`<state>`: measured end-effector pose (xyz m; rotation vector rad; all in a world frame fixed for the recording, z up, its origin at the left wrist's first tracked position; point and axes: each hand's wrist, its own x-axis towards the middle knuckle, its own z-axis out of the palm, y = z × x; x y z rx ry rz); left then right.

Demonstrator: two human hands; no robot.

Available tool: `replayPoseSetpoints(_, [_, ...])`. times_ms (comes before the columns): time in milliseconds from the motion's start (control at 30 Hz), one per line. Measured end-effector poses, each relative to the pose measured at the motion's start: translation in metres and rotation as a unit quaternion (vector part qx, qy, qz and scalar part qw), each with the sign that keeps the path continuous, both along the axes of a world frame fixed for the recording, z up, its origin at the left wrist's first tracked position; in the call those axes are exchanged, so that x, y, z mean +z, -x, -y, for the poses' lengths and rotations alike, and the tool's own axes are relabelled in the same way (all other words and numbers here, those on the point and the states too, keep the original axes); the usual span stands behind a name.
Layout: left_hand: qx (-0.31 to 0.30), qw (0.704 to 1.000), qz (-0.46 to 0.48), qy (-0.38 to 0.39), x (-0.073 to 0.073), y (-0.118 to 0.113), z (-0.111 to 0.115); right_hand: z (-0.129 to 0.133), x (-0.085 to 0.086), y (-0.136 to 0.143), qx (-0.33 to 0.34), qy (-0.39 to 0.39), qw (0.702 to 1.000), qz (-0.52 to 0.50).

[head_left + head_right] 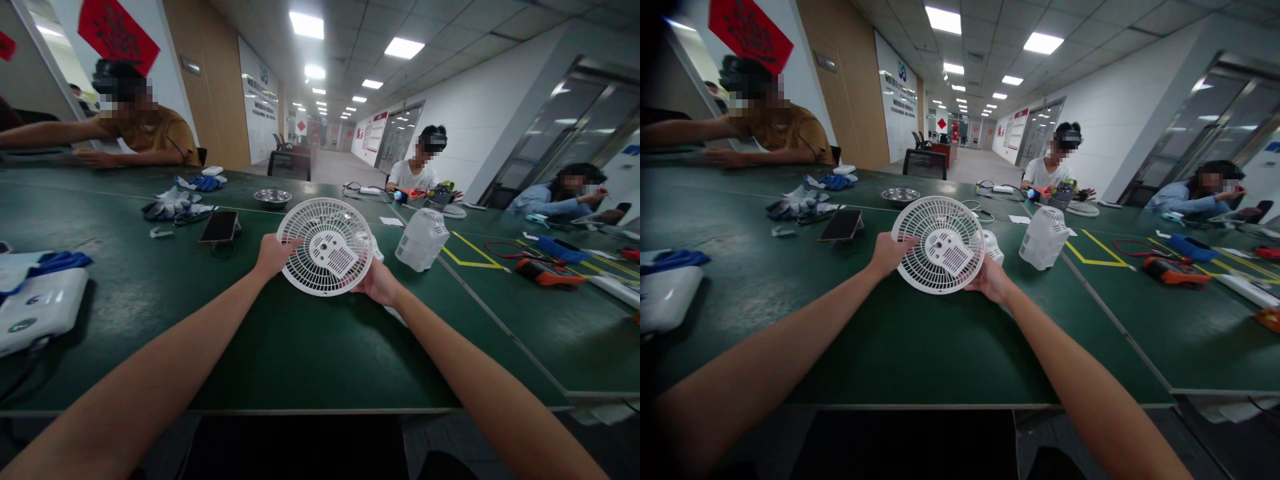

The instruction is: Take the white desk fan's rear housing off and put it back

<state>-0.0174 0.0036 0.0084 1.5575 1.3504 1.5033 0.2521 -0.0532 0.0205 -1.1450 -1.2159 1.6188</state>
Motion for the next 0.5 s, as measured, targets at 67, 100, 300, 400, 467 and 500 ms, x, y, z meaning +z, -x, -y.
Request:
replayPoseSetpoints(67, [0.014,0.997,-0.045,-0.054,0.005,-0.001,0.007,0.006,0.004,0.006,0.016,-0.004,0.999,-0.039])
replayPoseSetpoints(100, [0.023,0.995,-0.059,-0.076,0.007,-0.001,0.01,0.009,0.005,0.008,0.018,-0.007,0.998,-0.051])
replayPoseSetpoints(300, [0.006,0.996,0.044,-0.074,-0.001,-0.001,0.008,0.015,0.007,0.016,-0.014,-0.093,0.994,-0.049])
replayPoseSetpoints(400, [-0.03,0.999,0.044,0.001,-0.009,0.001,-0.004,0.01,0.006,0.011,-0.1,-0.188,0.977,-0.018])
replayPoseSetpoints(467, [-0.07,0.993,0.057,0.076,-0.011,0.003,-0.01,0.007,0.005,0.005,-0.143,-0.239,0.96,0.03])
replayPoseSetpoints(500, [-0.072,0.989,0.076,0.107,-0.011,0.005,-0.013,0.007,0.005,0.002,-0.152,-0.262,0.951,0.059])
